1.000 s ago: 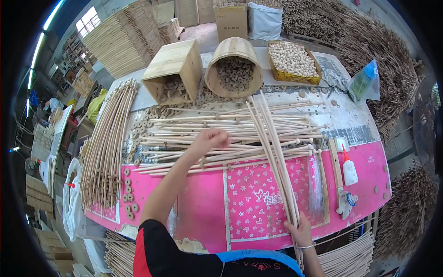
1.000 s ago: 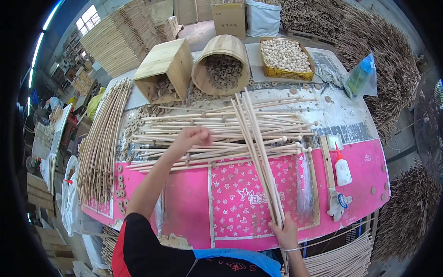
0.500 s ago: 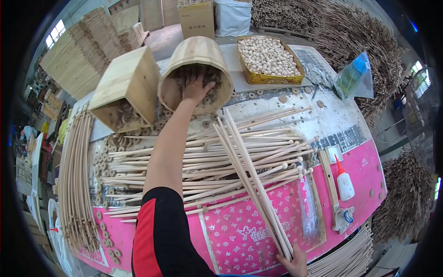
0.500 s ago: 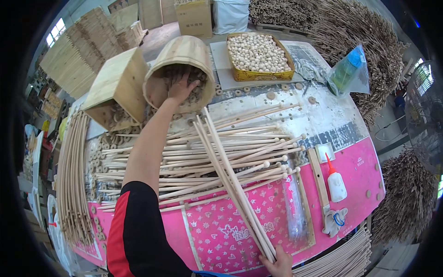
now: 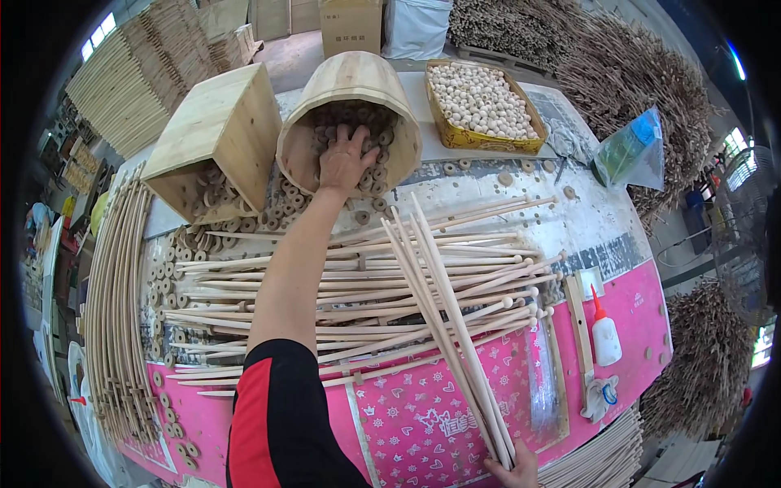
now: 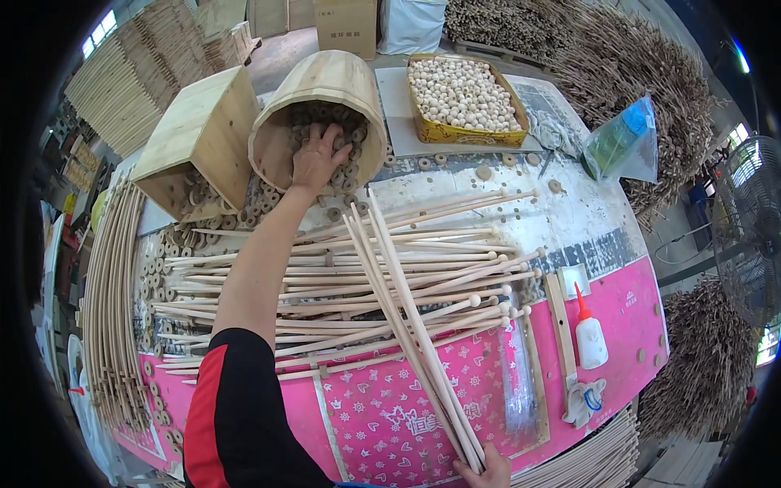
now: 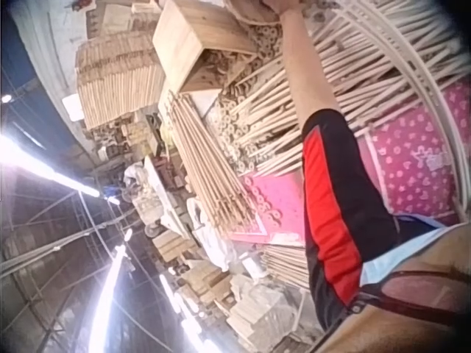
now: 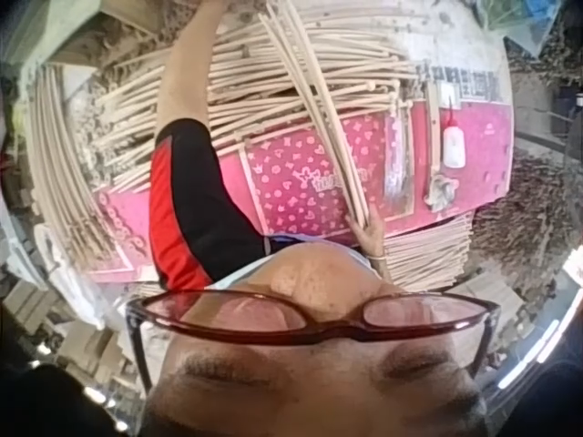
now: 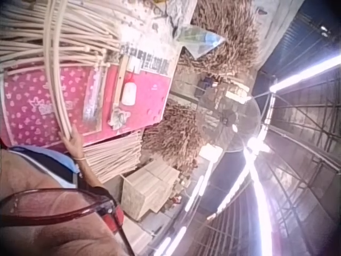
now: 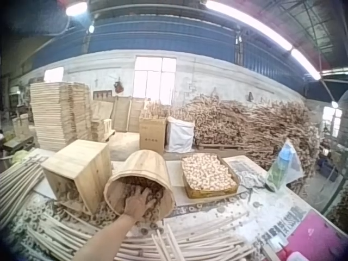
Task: Assembling small wooden rings onto wooden sticks in a factory setting.
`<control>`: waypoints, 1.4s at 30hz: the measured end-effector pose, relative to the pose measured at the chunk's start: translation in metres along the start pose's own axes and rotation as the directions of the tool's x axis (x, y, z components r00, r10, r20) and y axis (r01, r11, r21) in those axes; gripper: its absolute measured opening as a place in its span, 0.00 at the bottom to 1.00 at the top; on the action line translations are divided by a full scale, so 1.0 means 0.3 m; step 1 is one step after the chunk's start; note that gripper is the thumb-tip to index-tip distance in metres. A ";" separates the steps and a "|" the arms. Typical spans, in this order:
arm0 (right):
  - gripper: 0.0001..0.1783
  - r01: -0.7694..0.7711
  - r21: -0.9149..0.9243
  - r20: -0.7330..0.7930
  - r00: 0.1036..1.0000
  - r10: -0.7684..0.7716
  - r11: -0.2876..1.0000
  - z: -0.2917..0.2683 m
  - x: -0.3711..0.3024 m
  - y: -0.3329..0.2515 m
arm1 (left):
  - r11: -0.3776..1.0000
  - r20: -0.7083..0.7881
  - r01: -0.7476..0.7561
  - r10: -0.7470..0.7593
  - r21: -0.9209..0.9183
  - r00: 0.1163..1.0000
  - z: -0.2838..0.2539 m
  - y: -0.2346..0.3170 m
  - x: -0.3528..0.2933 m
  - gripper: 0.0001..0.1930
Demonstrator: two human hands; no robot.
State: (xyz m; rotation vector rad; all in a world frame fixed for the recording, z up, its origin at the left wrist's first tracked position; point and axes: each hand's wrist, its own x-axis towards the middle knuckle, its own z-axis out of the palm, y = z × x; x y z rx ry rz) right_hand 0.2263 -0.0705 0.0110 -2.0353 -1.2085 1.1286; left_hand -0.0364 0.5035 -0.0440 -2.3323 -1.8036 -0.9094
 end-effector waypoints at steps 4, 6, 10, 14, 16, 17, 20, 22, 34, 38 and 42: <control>0.20 -0.040 0.004 -0.003 0.999 0.040 0.999 0.003 -0.010 0.029 | 0.998 -0.058 -0.070 0.070 -0.002 0.996 0.003 -0.013 -0.006 0.16; 0.20 -0.069 0.056 0.018 0.998 0.068 0.996 0.006 -0.011 0.021 | 0.997 -0.067 -0.048 0.044 -0.055 0.997 -0.017 -0.012 0.001 0.10; 0.20 -0.057 0.050 0.026 0.998 0.055 0.997 0.004 -0.001 0.011 | 0.978 -0.184 -0.044 0.006 -0.202 0.983 -0.018 -0.023 0.027 0.08; 0.20 -0.038 0.068 0.045 0.998 0.035 0.997 0.000 -0.001 0.003 | 0.818 -0.380 -0.043 -0.220 -0.573 0.898 -0.023 -0.079 0.096 0.12; 0.20 -0.042 0.013 0.064 0.997 0.041 0.999 -0.004 -0.002 -0.003 | 0.447 -0.028 0.226 -0.493 -0.866 0.869 -0.054 -0.069 0.102 0.11; 0.20 -0.023 0.012 0.047 0.999 0.022 1.000 -0.004 -0.004 0.002 | -0.060 0.396 0.439 -0.553 -0.897 0.733 -0.076 -0.051 0.103 0.10; 0.20 0.014 0.035 0.034 0.999 -0.015 0.999 -0.005 -0.006 -0.006 | -0.476 0.639 0.450 -0.386 -0.756 0.665 -0.079 -0.131 0.093 0.13; 0.20 0.026 0.058 0.036 0.999 -0.028 0.998 -0.005 -0.006 -0.009 | -0.704 0.719 0.384 -0.259 -0.598 0.645 -0.074 -0.157 0.077 0.15; 0.25 0.034 -0.031 -0.032 0.999 -0.035 0.999 0.011 -0.012 -0.035 | -0.636 0.706 0.478 -0.154 -0.607 0.692 -0.148 -0.107 -0.044 0.16; 0.37 -0.036 0.012 0.093 0.995 0.035 0.999 0.012 -0.001 0.048 | -0.485 0.707 0.544 -0.265 -0.685 0.655 -0.169 -0.113 -0.077 0.16; 0.21 0.146 0.033 -0.071 0.987 -0.143 0.989 0.033 0.033 0.109 | -0.612 0.711 0.502 -0.146 -0.611 0.688 -0.243 -0.054 -0.153 0.15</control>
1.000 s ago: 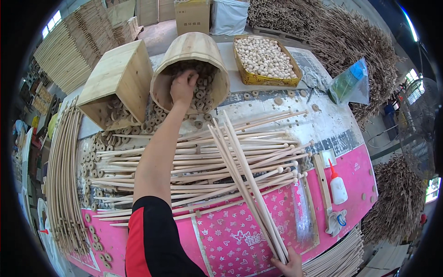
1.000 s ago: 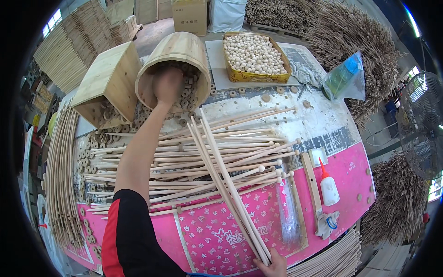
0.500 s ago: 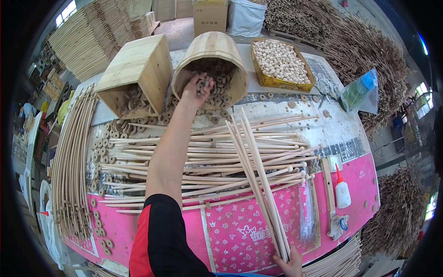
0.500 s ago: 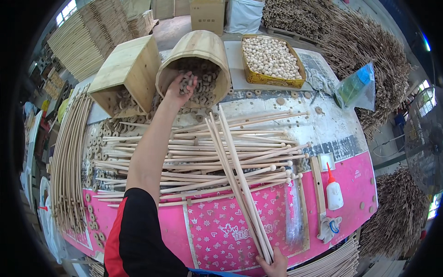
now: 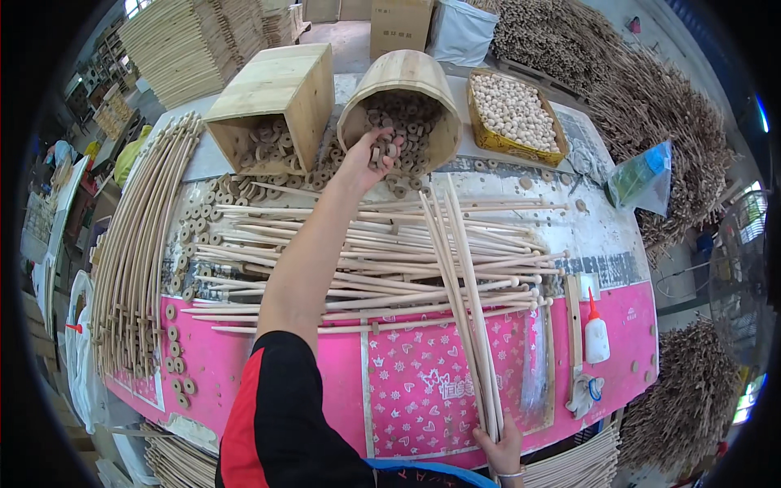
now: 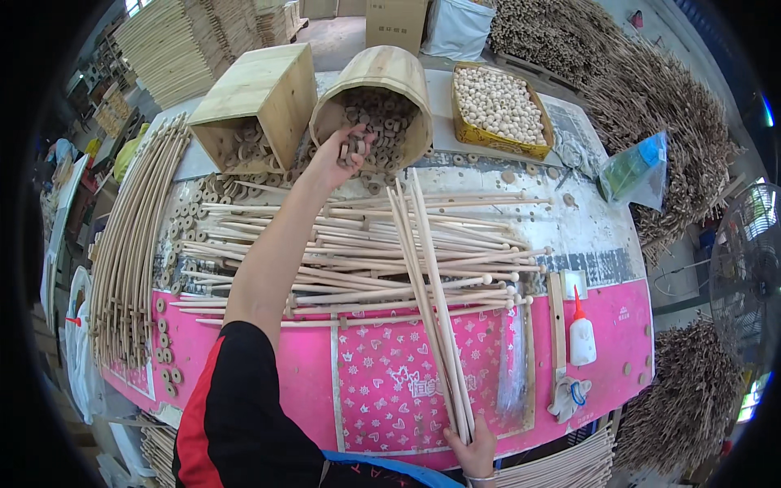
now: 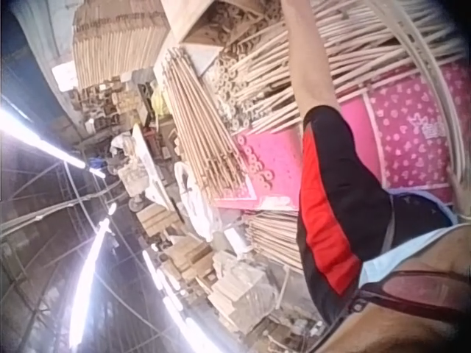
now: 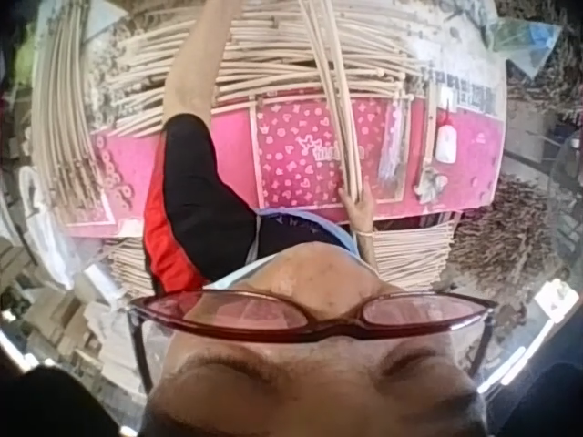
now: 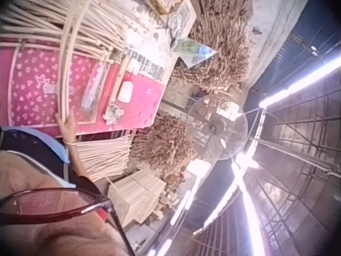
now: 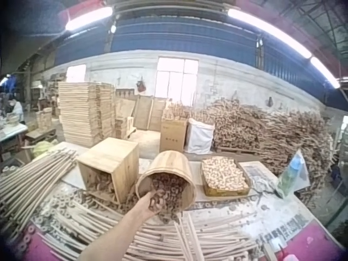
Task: Assembling small wooden rings onto wooden sticks in a factory setting.
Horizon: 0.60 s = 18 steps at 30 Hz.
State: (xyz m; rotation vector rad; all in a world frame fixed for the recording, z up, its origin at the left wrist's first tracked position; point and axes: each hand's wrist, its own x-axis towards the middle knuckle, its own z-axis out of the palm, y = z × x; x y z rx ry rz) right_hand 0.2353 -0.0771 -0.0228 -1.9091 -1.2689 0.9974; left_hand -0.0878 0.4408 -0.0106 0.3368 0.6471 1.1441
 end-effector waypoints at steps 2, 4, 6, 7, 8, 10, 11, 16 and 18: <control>0.22 -0.053 -0.049 0.039 0.998 0.055 0.997 -0.020 -0.012 -0.027 | 0.998 0.032 0.016 -0.014 -0.067 0.999 0.002 -0.025 -0.113 0.16; 0.22 -0.073 0.040 0.047 0.996 0.071 0.996 -0.017 -0.015 0.002 | 1.000 0.009 -0.015 0.015 0.002 1.000 -0.057 -0.041 -0.211 0.17; 0.20 -0.100 0.157 0.092 0.992 0.086 0.982 -0.026 -0.008 -0.047 | 0.998 0.006 -0.033 0.032 0.051 0.999 -0.103 -0.065 -0.338 0.18; 0.20 -0.145 0.239 0.135 0.984 0.115 0.960 -0.031 -0.006 -0.073 | 0.993 -0.033 -0.051 0.055 0.102 0.998 -0.134 -0.068 -0.403 0.18; 0.20 -0.136 0.246 0.185 0.979 0.091 0.960 -0.047 -0.006 -0.071 | 0.988 -0.059 -0.052 0.062 0.146 0.996 -0.153 -0.079 -0.483 0.18; 0.20 -0.087 0.326 0.218 0.976 0.014 0.942 -0.053 -0.010 -0.081 | 0.986 -0.044 -0.093 0.100 0.139 0.994 -0.168 -0.078 -0.631 0.17; 0.19 -0.146 0.355 0.303 0.953 0.034 0.924 -0.066 -0.023 -0.079 | 0.977 -0.098 -0.085 0.106 0.196 0.989 -0.165 -0.077 -0.699 0.17; 0.18 -0.202 0.393 0.476 0.879 -0.010 0.897 -0.060 -0.121 -0.143 | 0.949 -0.021 -0.197 0.208 0.247 0.978 -0.130 -0.055 -0.953 0.16; 0.20 -0.220 0.391 0.517 0.856 -0.015 0.894 -0.035 -0.173 -0.188 | 0.939 -0.079 -0.230 0.258 0.256 0.963 -0.143 -0.048 -1.031 0.15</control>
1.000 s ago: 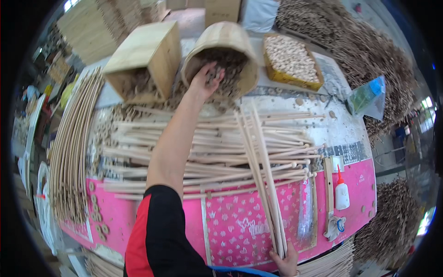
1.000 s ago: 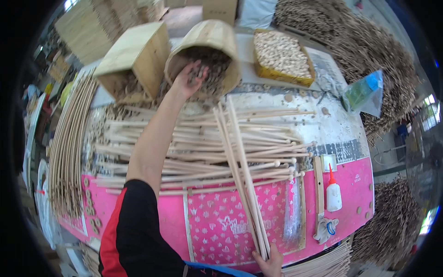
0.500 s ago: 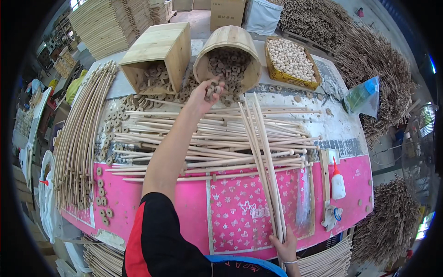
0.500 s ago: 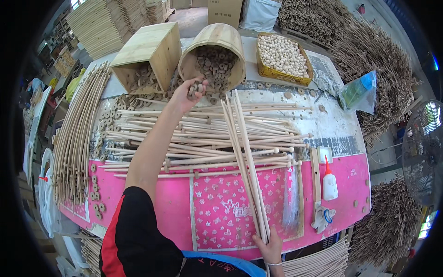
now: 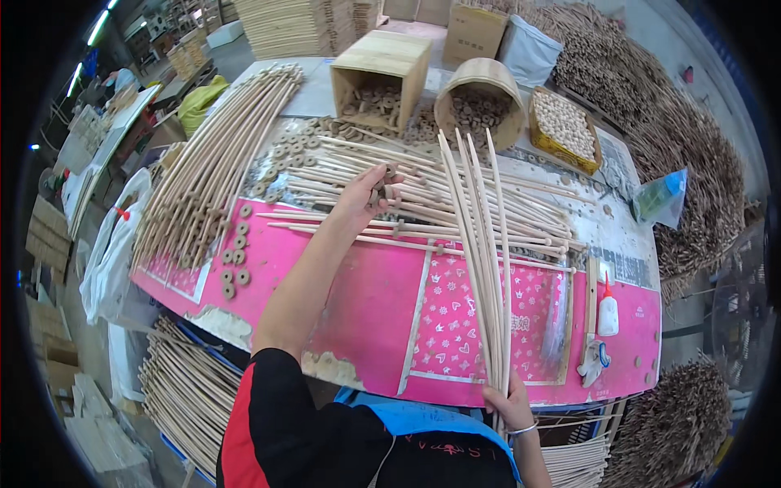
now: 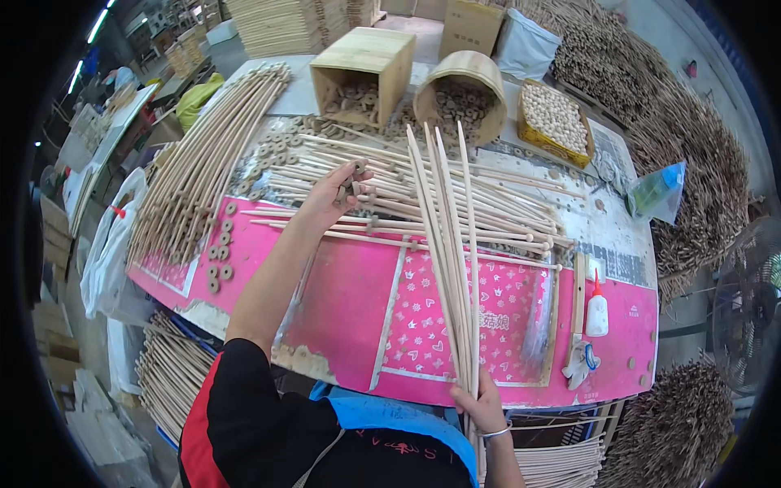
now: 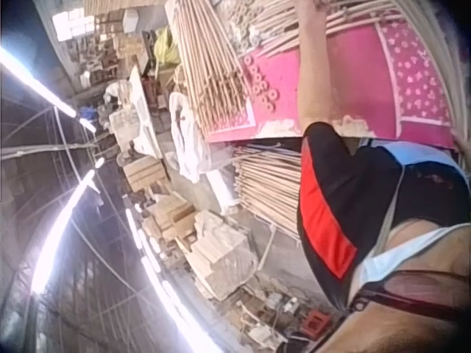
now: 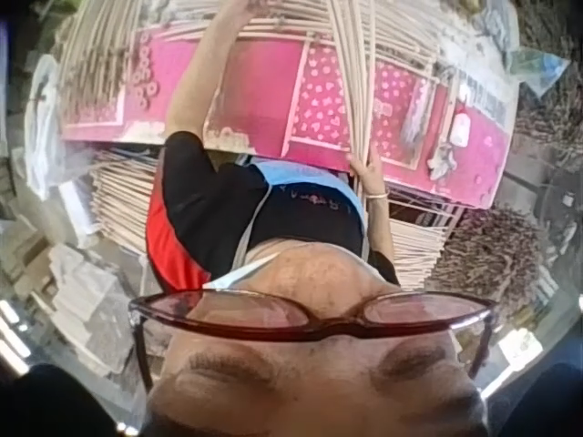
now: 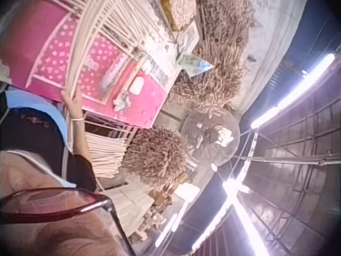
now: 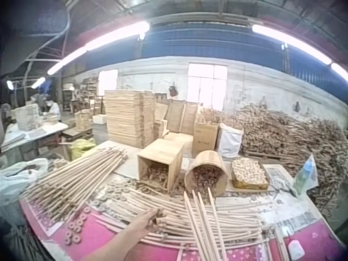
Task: Assembling small wooden rings onto wooden sticks in a factory setting.
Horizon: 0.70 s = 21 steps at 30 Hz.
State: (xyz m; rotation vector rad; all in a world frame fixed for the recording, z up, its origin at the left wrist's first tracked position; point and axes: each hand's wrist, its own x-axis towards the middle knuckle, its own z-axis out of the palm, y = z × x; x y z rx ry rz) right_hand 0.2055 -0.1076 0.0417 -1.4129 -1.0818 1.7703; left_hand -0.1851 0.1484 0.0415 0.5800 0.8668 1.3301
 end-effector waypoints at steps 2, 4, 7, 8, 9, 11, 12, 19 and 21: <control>0.21 -0.019 -0.036 0.019 1.000 0.020 0.999 0.044 -0.022 0.004 | 0.998 0.011 -0.033 0.034 -0.050 0.999 -0.063 -0.010 -0.052 0.15; 0.21 0.000 -0.023 0.034 0.999 0.001 1.000 0.065 -0.036 0.025 | 0.999 -0.043 0.005 -0.008 -0.050 0.999 -0.100 -0.021 -0.140 0.14; 0.21 0.028 -0.084 0.058 0.998 -0.023 0.996 0.076 -0.062 0.067 | 0.998 -0.057 0.014 -0.017 -0.066 0.998 -0.153 -0.055 -0.235 0.14; 0.20 0.044 -0.089 0.067 0.997 -0.038 0.995 0.090 -0.068 0.065 | 0.997 -0.108 0.018 -0.026 -0.077 0.994 -0.167 -0.062 -0.261 0.14; 0.20 0.061 -0.094 0.077 0.996 -0.054 0.994 0.102 -0.074 0.063 | 0.996 -0.092 0.002 -0.010 -0.092 0.996 -0.180 -0.067 -0.285 0.13; 0.21 0.046 -0.090 0.099 0.994 -0.037 0.995 0.120 -0.084 0.069 | 0.995 -0.098 -0.045 0.036 -0.092 0.995 -0.193 -0.072 -0.325 0.14; 0.21 0.053 -0.087 0.105 0.994 -0.044 0.995 0.130 -0.088 0.069 | 0.993 -0.095 -0.048 0.037 -0.106 0.995 -0.199 -0.071 -0.344 0.14; 0.23 0.118 -0.060 0.137 0.984 -0.109 0.991 0.169 -0.118 0.095 | 0.983 -0.128 -0.061 0.039 -0.175 0.991 -0.242 -0.057 -0.432 0.14; 0.22 0.146 -0.081 0.114 0.984 -0.136 0.986 0.172 -0.122 0.115 | 0.989 -0.176 -0.090 0.068 -0.119 0.982 -0.256 -0.045 -0.446 0.13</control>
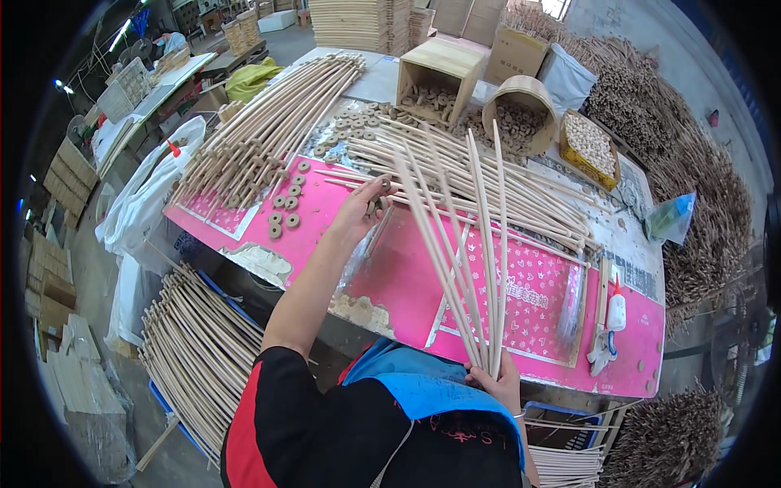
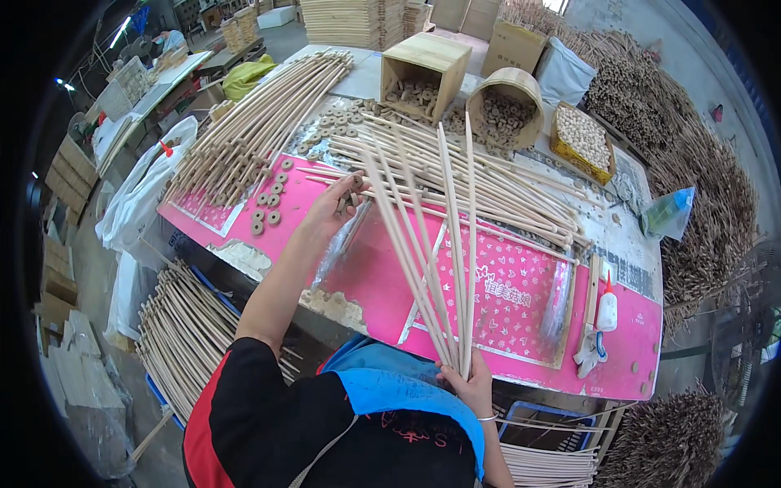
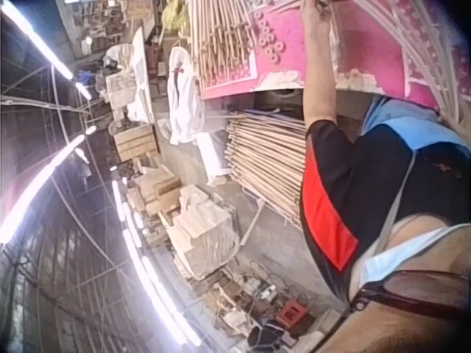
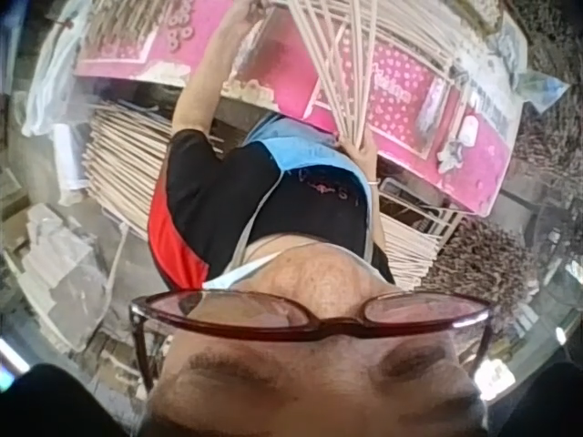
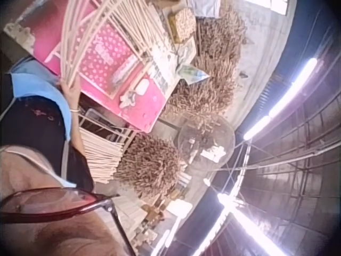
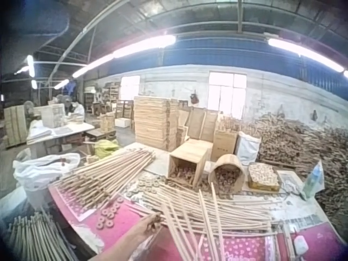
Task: Assembling small wooden rings onto wooden sticks in a factory setting.
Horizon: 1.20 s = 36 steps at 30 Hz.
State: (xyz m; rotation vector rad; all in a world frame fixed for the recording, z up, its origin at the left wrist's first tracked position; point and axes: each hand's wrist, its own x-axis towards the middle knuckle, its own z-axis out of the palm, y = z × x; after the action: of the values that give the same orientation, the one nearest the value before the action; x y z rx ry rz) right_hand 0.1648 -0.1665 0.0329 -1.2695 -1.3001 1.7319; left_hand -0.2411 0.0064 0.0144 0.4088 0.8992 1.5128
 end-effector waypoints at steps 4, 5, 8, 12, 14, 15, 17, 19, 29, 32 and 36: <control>0.20 0.054 -0.070 -0.038 0.998 -0.056 0.996 0.004 0.004 0.027 | 0.995 -0.007 0.020 -0.021 -0.096 1.000 0.003 0.020 0.019 0.13; 0.20 0.066 -0.092 -0.050 0.996 -0.071 0.994 0.006 0.006 0.029 | 0.993 -0.031 0.000 -0.004 -0.120 0.999 -0.007 0.012 0.016 0.13; 0.19 0.027 -0.085 -0.086 0.996 -0.034 0.996 0.012 0.003 0.001 | 0.999 -0.139 -0.027 0.023 -0.031 0.990 0.006 0.015 0.008 0.14; 0.19 -0.017 -0.110 -0.109 0.994 0.005 0.994 0.007 0.017 -0.039 | 0.998 -0.132 -0.049 0.043 -0.047 0.990 -0.053 0.018 0.021 0.15; 0.20 -0.035 -0.084 -0.086 0.996 0.028 0.996 0.005 0.028 -0.048 | 0.998 -0.146 -0.054 0.048 -0.039 0.988 -0.056 0.018 0.026 0.15; 0.20 -0.048 -0.056 -0.061 0.997 0.044 0.997 0.003 0.035 -0.052 | 0.996 -0.132 -0.068 0.061 -0.052 0.989 -0.061 0.015 0.041 0.15; 0.21 -0.113 -0.038 -0.025 0.993 0.112 0.993 -0.001 0.050 -0.063 | 0.995 -0.123 -0.079 0.071 -0.063 0.990 -0.088 0.010 0.066 0.14; 0.22 -0.176 -0.023 0.010 0.984 0.176 0.984 -0.012 0.067 -0.061 | 0.994 -0.118 -0.082 0.074 -0.066 0.990 -0.105 0.006 0.080 0.14; 0.21 -0.262 -0.029 0.031 0.964 0.263 0.965 -0.025 0.111 -0.074 | 0.993 -0.054 -0.098 0.102 0.067 0.993 -0.131 0.035 0.079 0.13; 0.21 -0.277 -0.044 0.024 0.960 0.279 0.960 -0.044 0.122 -0.074 | 0.994 -0.017 -0.080 0.081 0.075 0.997 -0.092 0.062 0.059 0.12; 0.21 -0.291 -0.069 0.011 0.956 0.293 0.954 -0.044 0.142 -0.093 | 0.984 -0.025 -0.025 0.030 0.178 0.999 -0.080 0.043 0.060 0.11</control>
State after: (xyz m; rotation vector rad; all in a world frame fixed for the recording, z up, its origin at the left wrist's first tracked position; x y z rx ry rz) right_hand 0.1606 -0.1154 0.0447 -1.5502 -1.2393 1.9205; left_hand -0.2700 0.0175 0.0042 0.5324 1.0588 1.4713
